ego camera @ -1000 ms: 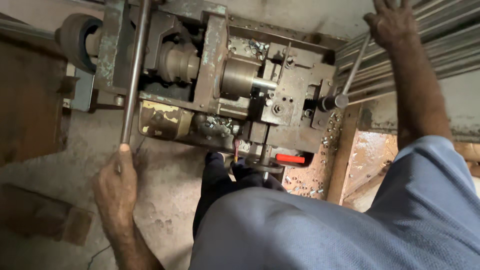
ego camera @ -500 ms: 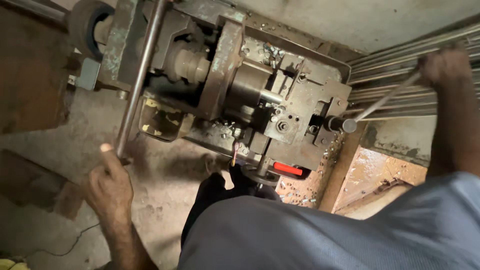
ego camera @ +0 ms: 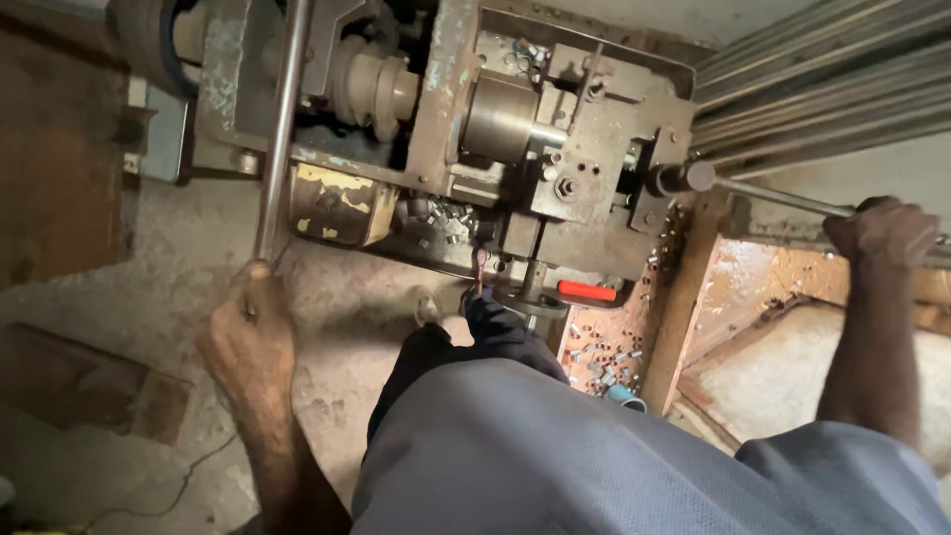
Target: The person uses an allen key and a wrench to adjust components on a industrial metalworking machine, then operates a handle and a long lever to process metal pieces.
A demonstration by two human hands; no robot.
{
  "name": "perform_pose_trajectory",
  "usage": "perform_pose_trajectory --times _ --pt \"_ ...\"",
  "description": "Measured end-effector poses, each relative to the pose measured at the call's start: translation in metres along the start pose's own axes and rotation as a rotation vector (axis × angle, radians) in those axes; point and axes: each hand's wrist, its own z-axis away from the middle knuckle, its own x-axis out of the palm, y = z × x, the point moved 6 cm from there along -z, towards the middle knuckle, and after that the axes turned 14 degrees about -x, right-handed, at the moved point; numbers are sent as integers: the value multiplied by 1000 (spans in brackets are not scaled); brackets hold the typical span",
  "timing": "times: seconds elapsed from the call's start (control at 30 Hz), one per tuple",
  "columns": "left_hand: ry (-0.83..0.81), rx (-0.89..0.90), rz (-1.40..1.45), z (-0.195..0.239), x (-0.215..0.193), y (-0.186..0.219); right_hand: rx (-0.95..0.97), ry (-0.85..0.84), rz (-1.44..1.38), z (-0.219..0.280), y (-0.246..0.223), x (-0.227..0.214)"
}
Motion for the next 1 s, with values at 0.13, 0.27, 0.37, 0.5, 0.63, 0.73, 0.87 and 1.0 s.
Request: perform_pose_trajectory --times 0.13,0.27,0.37,0.5,0.63,0.73,0.87,1.0 --pt "-223 -41 214 0 0 3 186 294 -192 78 -16 33" --pt "-110 287 107 -4 1 5 293 322 -187 134 -48 68" --pt "-134 389 151 -5 2 3 338 283 -334 181 -87 87" --pt "-308 340 258 -6 1 6 300 551 -315 243 -148 46" --pt "-433 420 386 -5 -1 -4 236 623 -438 293 -201 6" --pt "-344 639 419 -4 -7 -3 191 690 -595 316 -222 -6" --pt "-320 414 -43 -13 0 -18 218 724 -610 331 -239 -4" --pt "-240 643 69 -10 -12 -13 246 905 -597 333 -266 -10"
